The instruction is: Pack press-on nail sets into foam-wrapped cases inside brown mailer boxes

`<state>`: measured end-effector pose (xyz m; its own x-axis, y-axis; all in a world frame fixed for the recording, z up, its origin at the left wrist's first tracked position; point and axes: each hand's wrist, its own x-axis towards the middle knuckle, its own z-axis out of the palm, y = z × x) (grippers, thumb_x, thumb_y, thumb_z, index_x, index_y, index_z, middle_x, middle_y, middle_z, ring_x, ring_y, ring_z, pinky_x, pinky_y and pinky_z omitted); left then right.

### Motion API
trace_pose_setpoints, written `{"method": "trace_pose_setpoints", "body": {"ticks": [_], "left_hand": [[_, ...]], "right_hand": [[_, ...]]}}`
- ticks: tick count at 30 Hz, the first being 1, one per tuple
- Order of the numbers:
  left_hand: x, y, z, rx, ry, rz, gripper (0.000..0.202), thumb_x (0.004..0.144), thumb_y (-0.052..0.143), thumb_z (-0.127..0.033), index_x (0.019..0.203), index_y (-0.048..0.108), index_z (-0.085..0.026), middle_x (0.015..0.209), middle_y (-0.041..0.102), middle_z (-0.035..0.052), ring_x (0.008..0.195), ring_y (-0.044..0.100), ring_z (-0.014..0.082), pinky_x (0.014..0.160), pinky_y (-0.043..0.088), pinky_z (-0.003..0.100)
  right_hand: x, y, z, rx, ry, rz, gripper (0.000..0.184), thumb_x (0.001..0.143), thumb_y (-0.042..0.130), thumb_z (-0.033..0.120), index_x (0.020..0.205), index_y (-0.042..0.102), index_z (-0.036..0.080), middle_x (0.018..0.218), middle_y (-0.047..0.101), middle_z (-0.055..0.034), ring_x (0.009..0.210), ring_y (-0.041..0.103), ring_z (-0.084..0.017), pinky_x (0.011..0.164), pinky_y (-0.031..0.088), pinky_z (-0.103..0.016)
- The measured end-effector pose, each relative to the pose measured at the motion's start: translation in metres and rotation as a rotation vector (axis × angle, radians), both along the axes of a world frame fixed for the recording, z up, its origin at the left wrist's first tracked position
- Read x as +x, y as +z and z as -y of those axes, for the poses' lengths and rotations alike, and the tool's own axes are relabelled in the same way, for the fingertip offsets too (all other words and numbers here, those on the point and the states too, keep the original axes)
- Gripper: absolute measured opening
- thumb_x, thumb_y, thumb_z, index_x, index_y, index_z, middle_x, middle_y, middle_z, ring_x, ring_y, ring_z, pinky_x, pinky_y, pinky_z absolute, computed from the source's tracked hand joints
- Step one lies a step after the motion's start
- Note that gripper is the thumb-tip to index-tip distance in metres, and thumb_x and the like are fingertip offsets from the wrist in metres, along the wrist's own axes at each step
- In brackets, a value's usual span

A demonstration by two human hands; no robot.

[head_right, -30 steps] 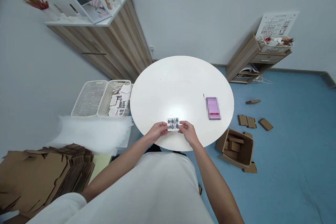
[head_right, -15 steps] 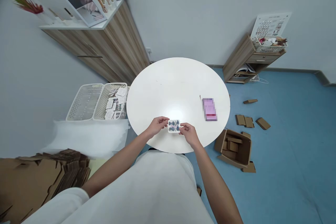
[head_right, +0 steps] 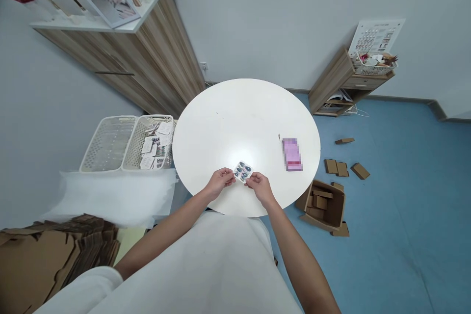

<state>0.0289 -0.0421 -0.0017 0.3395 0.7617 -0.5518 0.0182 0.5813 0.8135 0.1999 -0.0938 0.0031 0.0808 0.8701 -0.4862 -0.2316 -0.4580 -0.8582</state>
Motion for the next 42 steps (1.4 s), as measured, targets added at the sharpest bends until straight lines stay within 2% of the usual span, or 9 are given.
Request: {"method": "trace_pose_setpoints", "body": {"ticks": [4, 7, 9, 13, 17, 24, 29, 35, 42], "left_hand": [[-0.003, 0.0, 0.001, 0.14, -0.106, -0.096, 0.025, 0.066, 0.061, -0.035, 0.079, 0.055, -0.015, 0.075, 0.06, 0.004, 0.071, 0.058, 0.0133, 0.067, 0.043, 0.028], [-0.013, 0.01, -0.007, 0.404, -0.284, -0.245, 0.041, 0.063, 0.064, -0.034, 0.1, 0.054, -0.019, 0.091, 0.058, 0.0051, 0.082, 0.055, 0.0153, 0.073, 0.043, 0.03], [-0.019, 0.018, -0.014, 0.562, -0.446, -0.32, 0.063, 0.06, 0.067, -0.033, 0.119, 0.044, -0.025, 0.099, 0.056, 0.0045, 0.085, 0.052, 0.0159, 0.076, 0.042, 0.03], [-0.019, 0.028, -0.021, 0.72, -0.698, -0.41, 0.082, 0.06, 0.068, -0.033, 0.131, 0.027, -0.029, 0.091, 0.054, 0.0009, 0.078, 0.05, 0.0146, 0.071, 0.04, 0.027], [-0.012, 0.026, -0.017, 0.788, -0.811, -0.482, 0.074, 0.063, 0.066, -0.035, 0.129, 0.032, -0.028, 0.077, 0.051, -0.0027, 0.068, 0.048, 0.0118, 0.061, 0.037, 0.022], [-0.021, 0.021, -0.006, 0.85, -0.716, -0.639, 0.067, 0.062, 0.064, -0.046, 0.122, 0.043, -0.024, 0.069, 0.047, -0.0033, 0.06, 0.044, 0.0108, 0.056, 0.033, 0.021], [-0.038, 0.017, -0.009, 0.834, -0.6, -0.706, 0.069, 0.062, 0.063, -0.05, 0.123, 0.043, -0.024, 0.068, 0.046, -0.0036, 0.059, 0.044, 0.0103, 0.055, 0.033, 0.021], [-0.061, 0.007, -0.016, 0.819, -0.534, -0.694, 0.069, 0.066, 0.062, -0.047, 0.126, 0.039, -0.023, 0.071, 0.049, -0.0026, 0.061, 0.045, 0.0108, 0.056, 0.035, 0.022], [-0.111, -0.01, -0.026, 0.693, -0.437, -0.679, 0.074, 0.072, 0.058, -0.03, 0.134, 0.02, -0.022, 0.086, 0.055, 0.0003, 0.065, 0.05, 0.0121, 0.061, 0.041, 0.025]], "right_hand": [[0.005, -0.004, -0.005, 0.0, -0.045, 0.058, 0.037, 0.056, 0.069, 0.042, 0.081, 0.057, 0.018, 0.061, 0.058, 0.0029, 0.058, 0.057, -0.012, 0.067, 0.046, -0.032], [0.016, -0.001, -0.01, 0.034, 0.067, 0.133, 0.034, 0.061, 0.064, 0.042, 0.085, 0.062, 0.018, 0.071, 0.062, -0.0012, 0.065, 0.056, -0.013, 0.065, 0.045, -0.03], [0.022, 0.003, -0.013, 0.068, 0.169, 0.179, 0.031, 0.066, 0.059, 0.041, 0.086, 0.063, 0.018, 0.079, 0.063, -0.0031, 0.069, 0.055, -0.013, 0.065, 0.044, -0.029], [0.028, 0.011, -0.017, 0.127, 0.338, 0.245, 0.028, 0.073, 0.05, 0.037, 0.089, 0.064, 0.019, 0.081, 0.064, -0.0032, 0.07, 0.054, -0.013, 0.064, 0.042, -0.028], [0.027, 0.01, -0.019, 0.156, 0.435, 0.272, 0.026, 0.074, 0.049, 0.035, 0.088, 0.065, 0.019, 0.087, 0.064, -0.0038, 0.076, 0.056, -0.015, 0.069, 0.043, -0.029], [0.025, -0.001, -0.017, 0.184, 0.409, 0.404, 0.045, 0.073, 0.052, 0.041, 0.113, 0.05, 0.021, 0.086, 0.058, -0.0032, 0.073, 0.055, -0.013, 0.068, 0.046, -0.031], [0.016, 0.002, -0.015, 0.316, 0.557, 0.655, 0.076, 0.061, 0.066, 0.04, 0.127, 0.032, 0.028, 0.094, 0.053, -0.0022, 0.073, 0.052, -0.014, 0.071, 0.046, -0.035], [-0.016, -0.007, -0.028, 0.415, 0.603, 0.732, 0.064, 0.07, 0.059, 0.035, 0.127, 0.031, 0.028, 0.088, 0.053, -0.0019, 0.069, 0.051, -0.014, 0.069, 0.047, -0.035], [-0.077, -0.027, -0.06, 0.435, 0.648, 0.706, 0.062, 0.073, 0.054, 0.031, 0.129, 0.027, 0.029, 0.09, 0.05, -0.0022, 0.068, 0.05, -0.014, 0.069, 0.048, -0.036]]}}
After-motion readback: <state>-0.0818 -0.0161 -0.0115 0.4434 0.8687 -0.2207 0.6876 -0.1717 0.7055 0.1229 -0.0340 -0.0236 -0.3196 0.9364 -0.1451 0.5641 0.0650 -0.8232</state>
